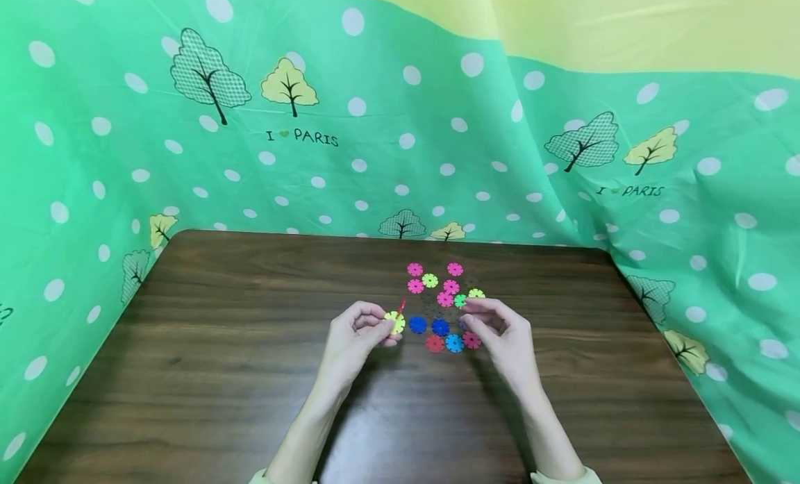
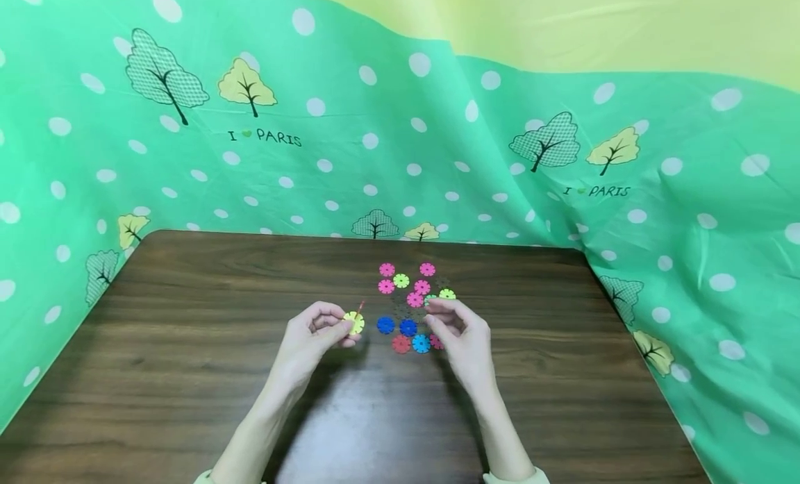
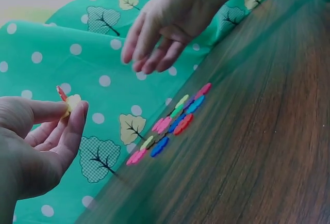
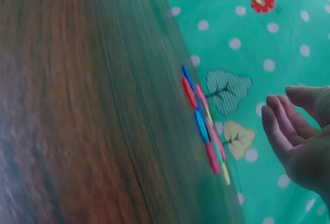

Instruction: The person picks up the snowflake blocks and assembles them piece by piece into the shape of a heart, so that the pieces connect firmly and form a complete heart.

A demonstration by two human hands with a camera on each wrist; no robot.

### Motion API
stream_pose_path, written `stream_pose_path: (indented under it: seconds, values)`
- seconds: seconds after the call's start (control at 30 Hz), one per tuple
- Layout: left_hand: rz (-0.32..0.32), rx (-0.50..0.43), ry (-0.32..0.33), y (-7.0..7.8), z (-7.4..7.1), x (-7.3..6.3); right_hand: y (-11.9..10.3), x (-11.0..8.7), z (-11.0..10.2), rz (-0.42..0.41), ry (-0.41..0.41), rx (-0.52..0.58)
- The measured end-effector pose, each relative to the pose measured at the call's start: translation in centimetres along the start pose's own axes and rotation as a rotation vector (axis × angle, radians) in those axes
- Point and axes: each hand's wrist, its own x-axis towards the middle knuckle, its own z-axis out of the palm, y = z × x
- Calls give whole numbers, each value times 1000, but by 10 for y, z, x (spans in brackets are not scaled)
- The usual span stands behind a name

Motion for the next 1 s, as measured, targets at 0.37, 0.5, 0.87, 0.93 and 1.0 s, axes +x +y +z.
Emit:
stream_pose_path:
  seconds: [0.37, 0.5, 0.87, 0.93, 1.0]
  values:
    - [6, -39, 29, 1, 0, -1, 10, 4, -25, 49, -24, -191]
    - [13, -15, 40, 2, -1, -2, 14, 3, -28, 80, -45, -246]
    - [15, 18, 59, 0, 0, 0, 26, 5, -27, 186, -182, -485]
    - [12, 14, 55, 0, 0, 0, 26, 5, -26, 183, -201, -521]
    - [11, 11, 52, 0, 1, -1, 27, 5, -26, 178, -213, -552]
